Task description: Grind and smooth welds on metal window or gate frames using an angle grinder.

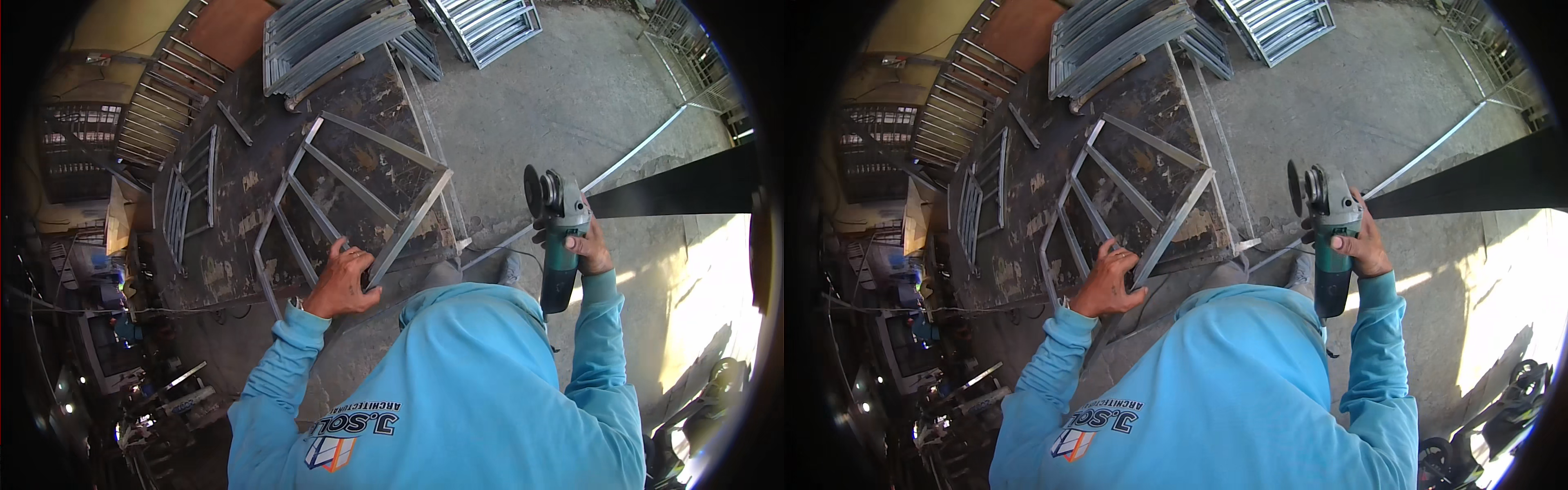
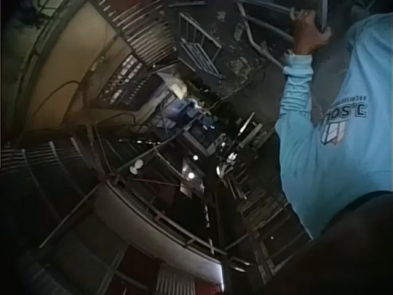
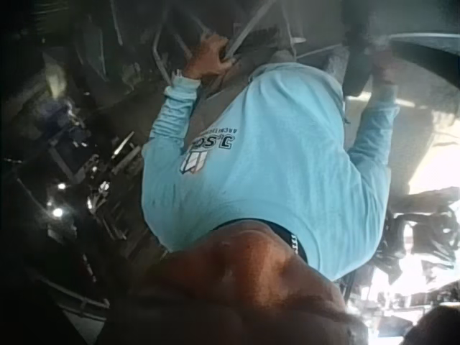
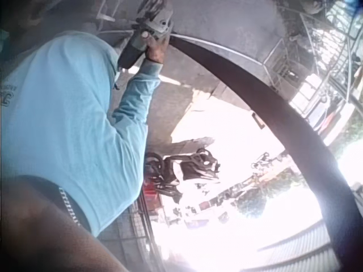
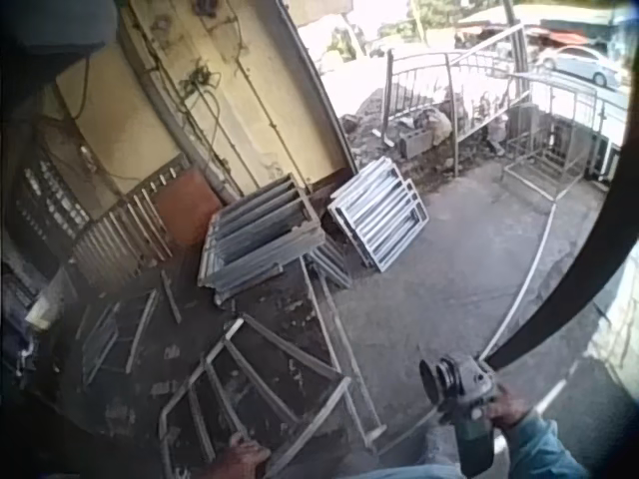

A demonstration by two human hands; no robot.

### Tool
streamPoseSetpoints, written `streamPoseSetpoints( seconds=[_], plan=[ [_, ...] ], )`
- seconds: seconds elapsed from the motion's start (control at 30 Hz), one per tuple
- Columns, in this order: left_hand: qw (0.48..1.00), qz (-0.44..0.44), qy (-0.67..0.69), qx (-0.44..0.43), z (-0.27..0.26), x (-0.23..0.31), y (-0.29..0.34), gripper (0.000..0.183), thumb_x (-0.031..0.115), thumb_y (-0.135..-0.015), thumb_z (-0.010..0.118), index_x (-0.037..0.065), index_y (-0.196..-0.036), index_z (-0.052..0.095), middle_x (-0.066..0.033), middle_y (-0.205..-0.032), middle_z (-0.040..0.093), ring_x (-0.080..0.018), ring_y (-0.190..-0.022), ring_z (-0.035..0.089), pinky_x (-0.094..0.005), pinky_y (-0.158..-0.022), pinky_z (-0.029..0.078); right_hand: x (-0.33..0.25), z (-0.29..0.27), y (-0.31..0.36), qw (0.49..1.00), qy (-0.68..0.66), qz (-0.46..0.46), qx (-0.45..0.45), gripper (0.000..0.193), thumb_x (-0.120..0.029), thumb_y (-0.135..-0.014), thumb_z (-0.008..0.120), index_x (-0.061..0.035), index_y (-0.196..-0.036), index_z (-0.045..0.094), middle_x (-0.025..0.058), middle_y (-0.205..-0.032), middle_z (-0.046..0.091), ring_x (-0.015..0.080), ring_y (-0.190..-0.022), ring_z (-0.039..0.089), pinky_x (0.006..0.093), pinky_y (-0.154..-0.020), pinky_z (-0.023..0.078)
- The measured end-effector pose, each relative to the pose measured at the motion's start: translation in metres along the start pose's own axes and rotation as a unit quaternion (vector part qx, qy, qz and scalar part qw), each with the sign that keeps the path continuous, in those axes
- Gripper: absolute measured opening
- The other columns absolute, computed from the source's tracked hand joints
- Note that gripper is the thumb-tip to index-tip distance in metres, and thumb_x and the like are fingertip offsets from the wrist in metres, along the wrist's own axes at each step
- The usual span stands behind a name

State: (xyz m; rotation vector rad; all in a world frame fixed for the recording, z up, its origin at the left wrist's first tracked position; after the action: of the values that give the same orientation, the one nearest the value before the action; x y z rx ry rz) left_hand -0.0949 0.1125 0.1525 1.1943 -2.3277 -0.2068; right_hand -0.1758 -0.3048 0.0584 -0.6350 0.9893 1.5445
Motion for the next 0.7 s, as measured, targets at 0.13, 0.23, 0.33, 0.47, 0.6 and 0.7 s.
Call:
streamPoseSetpoints(
  seconds=[0.13, 0.23, 0.33, 0.47, 0.6, 0.7],
  plan=[
    [0.977, 0.11, 0.161, -0.086, -0.066, 0.023, -0.01, 0.046, 0.024, -0.066, 0.065, -0.006, -0.1, 0.061, -0.0193, -0.09, 0.059, -0.037, -0.094, 0.059, -0.0551, -0.114, 0.027, -0.01, 0.023, -0.003, 0.993, 0.077, -0.079, 0.032, 0.102, -0.036, -0.058, 0.095, 0.0002, -0.138, 0.042, 0.0109, -0.117, 0.061, 0.0218, -0.108, 0.061, 0.0333, -0.097, 0.048],
    [0.94, 0.168, 0.258, -0.148, -0.088, 0.034, -0.017, 0.048, 0.019, -0.063, 0.061, -0.007, -0.103, 0.06, -0.0204, -0.096, 0.058, -0.0368, -0.097, 0.058, -0.053, -0.113, 0.029, -0.011, 0.043, 0.004, 0.983, 0.113, -0.13, 0.056, 0.099, -0.04, -0.058, 0.094, 0.0002, -0.133, 0.044, 0.0097, -0.115, 0.059, 0.021, -0.109, 0.057, 0.0335, -0.097, 0.046],
    [0.957, 0.171, 0.197, -0.128, -0.09, 0.045, -0.017, 0.045, 0.006, -0.063, 0.06, -0.008, -0.106, 0.061, -0.0193, -0.102, 0.061, -0.038, -0.107, 0.057, -0.0464, -0.11, 0.035, -0.009, 0.055, 0.012, 0.967, 0.151, -0.172, 0.115, 0.094, -0.04, -0.059, 0.093, 0.0018, -0.129, 0.047, 0.0125, -0.112, 0.062, 0.0225, -0.106, 0.062, 0.035, -0.094, 0.049],
    [0.957, 0.169, 0.186, -0.146, -0.089, 0.042, -0.02, 0.044, 0.0, -0.064, 0.057, -0.007, -0.107, 0.062, -0.0186, -0.102, 0.062, -0.0375, -0.107, 0.058, -0.0444, -0.107, 0.038, -0.036, 0.073, 0.022, 0.912, 0.323, -0.25, 0.048, 0.093, -0.031, -0.052, 0.096, 0.0, -0.126, 0.049, 0.017, -0.102, 0.07, 0.0312, -0.097, 0.072, 0.0396, -0.084, 0.057],
    [0.954, 0.161, 0.206, -0.147, -0.086, 0.038, -0.024, 0.042, -0.006, -0.064, 0.055, -0.006, -0.105, 0.062, -0.018, -0.1, 0.063, -0.0362, -0.104, 0.06, -0.043, -0.101, 0.043, -0.05, 0.107, 0.034, 0.853, 0.447, -0.268, 0.015, 0.086, -0.032, -0.055, 0.094, -0.0035, -0.124, 0.05, 0.0158, -0.089, 0.07, 0.035, -0.075, 0.073, 0.0396, -0.068, 0.059],
    [0.953, 0.16, 0.216, -0.138, -0.085, 0.038, -0.025, 0.041, -0.007, -0.063, 0.056, -0.006, -0.104, 0.063, -0.0177, -0.1, 0.064, -0.036, -0.102, 0.061, -0.0431, -0.099, 0.045, -0.059, 0.13, 0.037, 0.815, 0.515, -0.262, -0.045, 0.074, -0.033, -0.065, 0.088, -0.0055, -0.122, 0.049, 0.0153, -0.08, 0.069, 0.0349, -0.069, 0.071, 0.044, -0.061, 0.056]
  ],
)
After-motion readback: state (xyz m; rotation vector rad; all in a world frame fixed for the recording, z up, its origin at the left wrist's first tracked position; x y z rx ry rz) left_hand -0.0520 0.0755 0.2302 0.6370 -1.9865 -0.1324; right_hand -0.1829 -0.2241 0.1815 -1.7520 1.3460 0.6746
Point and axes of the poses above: each hand's wrist, its own y-axis away from the middle knuckle, its own z-axis out of the palm, x = y × z, the point moved 2 cm from there along -y, towards the middle knuckle
